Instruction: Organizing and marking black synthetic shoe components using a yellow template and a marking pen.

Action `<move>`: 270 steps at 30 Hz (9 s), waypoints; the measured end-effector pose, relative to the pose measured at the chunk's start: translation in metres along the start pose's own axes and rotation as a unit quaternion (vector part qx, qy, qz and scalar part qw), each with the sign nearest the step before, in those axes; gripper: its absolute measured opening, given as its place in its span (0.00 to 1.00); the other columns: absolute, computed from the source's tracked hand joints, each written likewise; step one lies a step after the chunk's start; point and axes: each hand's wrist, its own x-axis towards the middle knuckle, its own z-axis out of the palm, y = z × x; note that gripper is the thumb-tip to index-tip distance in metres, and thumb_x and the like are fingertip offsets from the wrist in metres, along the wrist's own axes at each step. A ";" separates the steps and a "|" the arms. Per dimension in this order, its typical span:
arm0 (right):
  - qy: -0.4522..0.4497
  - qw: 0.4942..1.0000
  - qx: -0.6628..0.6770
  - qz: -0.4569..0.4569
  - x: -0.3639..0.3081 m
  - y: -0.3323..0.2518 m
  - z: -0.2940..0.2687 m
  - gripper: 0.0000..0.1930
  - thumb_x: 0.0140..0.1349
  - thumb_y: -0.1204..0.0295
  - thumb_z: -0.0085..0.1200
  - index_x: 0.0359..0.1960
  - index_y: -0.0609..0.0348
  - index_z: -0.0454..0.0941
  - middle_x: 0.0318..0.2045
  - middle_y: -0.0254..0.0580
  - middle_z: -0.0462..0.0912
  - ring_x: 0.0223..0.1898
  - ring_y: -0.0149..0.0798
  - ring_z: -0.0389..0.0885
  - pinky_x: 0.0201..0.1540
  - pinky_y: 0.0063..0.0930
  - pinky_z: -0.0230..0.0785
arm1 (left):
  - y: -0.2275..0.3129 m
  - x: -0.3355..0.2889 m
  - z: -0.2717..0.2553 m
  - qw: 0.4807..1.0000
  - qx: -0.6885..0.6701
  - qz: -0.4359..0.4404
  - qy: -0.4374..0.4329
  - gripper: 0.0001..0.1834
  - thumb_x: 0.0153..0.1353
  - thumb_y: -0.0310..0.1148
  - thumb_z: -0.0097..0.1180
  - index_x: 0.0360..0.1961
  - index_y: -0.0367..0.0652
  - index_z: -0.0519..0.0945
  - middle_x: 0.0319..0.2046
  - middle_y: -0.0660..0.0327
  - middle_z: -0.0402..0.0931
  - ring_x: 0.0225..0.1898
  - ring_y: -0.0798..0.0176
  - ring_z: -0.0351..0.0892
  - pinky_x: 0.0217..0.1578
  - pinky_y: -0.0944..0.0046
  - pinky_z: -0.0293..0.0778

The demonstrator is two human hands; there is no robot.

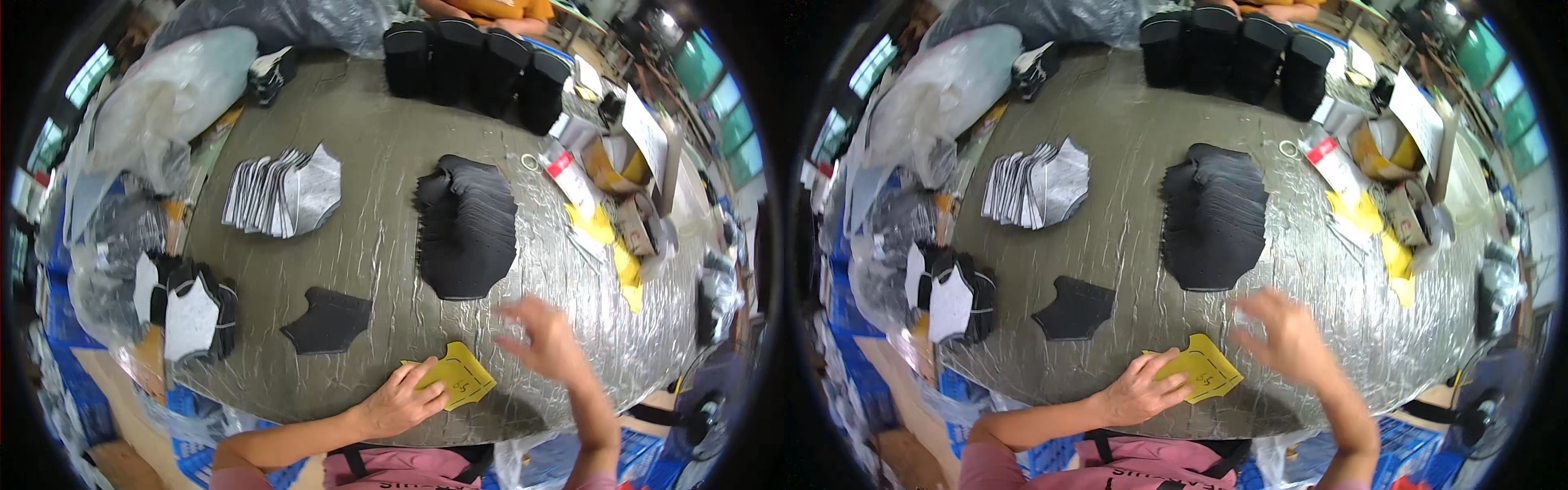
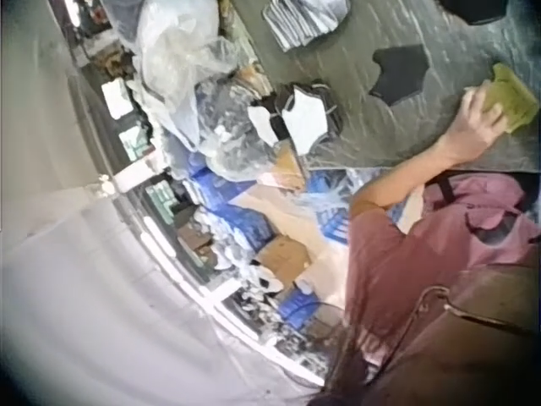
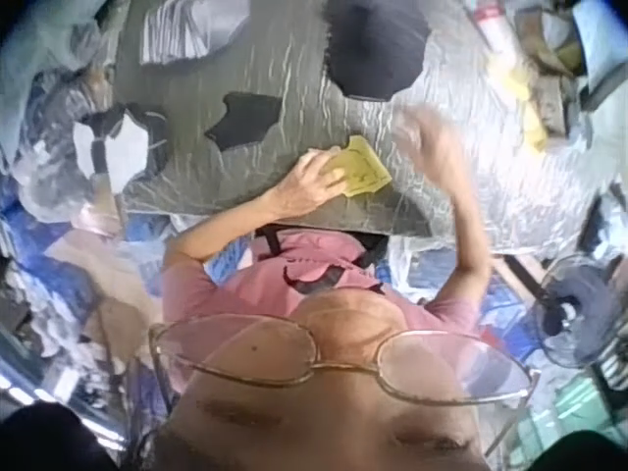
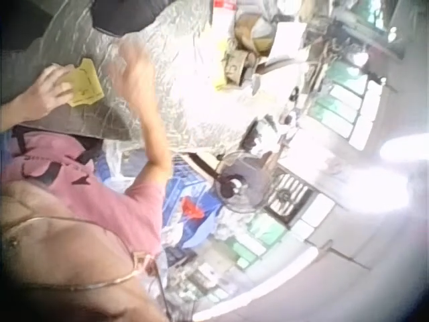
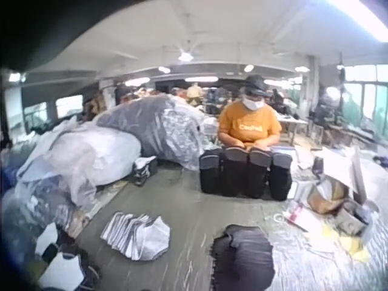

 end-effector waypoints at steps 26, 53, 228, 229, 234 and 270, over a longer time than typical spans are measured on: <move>0.033 0.994 0.040 0.091 -0.097 -0.010 0.079 0.19 0.53 0.68 0.70 0.48 0.48 0.81 0.47 0.39 0.76 0.36 0.43 0.82 0.30 0.37 0.76 | 0.025 0.012 -0.004 0.996 0.072 0.023 -0.057 0.21 0.55 0.30 0.53 0.48 0.28 0.80 0.59 0.45 0.73 0.63 0.45 0.71 0.59 0.57 0.75; 0.021 0.974 0.152 -0.169 -0.004 -0.033 0.094 0.04 0.67 0.69 0.56 0.36 0.54 0.77 0.31 0.34 0.80 0.33 0.42 0.77 0.46 0.39 0.64 | 0.039 0.000 0.017 0.991 0.136 -0.003 0.011 0.22 0.59 0.39 0.54 0.51 0.39 0.81 0.52 0.50 0.76 0.58 0.46 0.75 0.63 0.50 0.71; 0.257 0.633 0.709 0.174 -0.044 0.134 0.038 0.17 0.70 0.69 0.56 0.57 0.61 0.74 0.22 0.17 0.65 0.17 0.15 0.54 0.19 0.11 0.49 | -0.086 -0.050 -0.089 0.915 0.109 -0.381 -0.081 0.43 0.59 0.35 0.62 0.75 0.50 0.57 0.67 0.47 0.59 0.70 0.42 0.58 0.71 0.29 0.32; 0.263 0.633 0.708 0.170 -0.044 0.134 0.038 0.17 0.70 0.69 0.56 0.57 0.61 0.74 0.22 0.17 0.65 0.17 0.15 0.54 0.19 0.11 0.49 | -0.088 -0.047 -0.088 0.917 0.111 -0.375 -0.079 0.43 0.59 0.35 0.62 0.75 0.50 0.57 0.67 0.47 0.59 0.70 0.42 0.58 0.71 0.29 0.32; 0.246 0.636 0.717 0.147 -0.045 0.133 0.038 0.15 0.70 0.69 0.56 0.55 0.61 0.76 0.24 0.18 0.69 0.17 0.15 0.54 0.19 0.11 0.48 | -0.083 0.002 -0.078 0.914 0.112 -0.373 -0.114 0.43 0.62 0.46 0.59 0.75 0.49 0.56 0.74 0.34 0.43 0.74 0.30 0.44 0.69 0.25 0.29; 0.206 0.555 0.789 0.165 -0.035 0.142 0.036 0.14 0.70 0.71 0.55 0.55 0.58 0.75 0.31 0.23 0.78 0.17 0.16 0.56 0.21 0.13 0.52 | -0.040 0.130 -0.022 0.969 -0.162 -0.096 0.162 0.09 0.62 0.20 0.50 0.39 0.40 0.81 0.32 0.53 0.81 0.31 0.50 0.82 0.32 0.55 0.76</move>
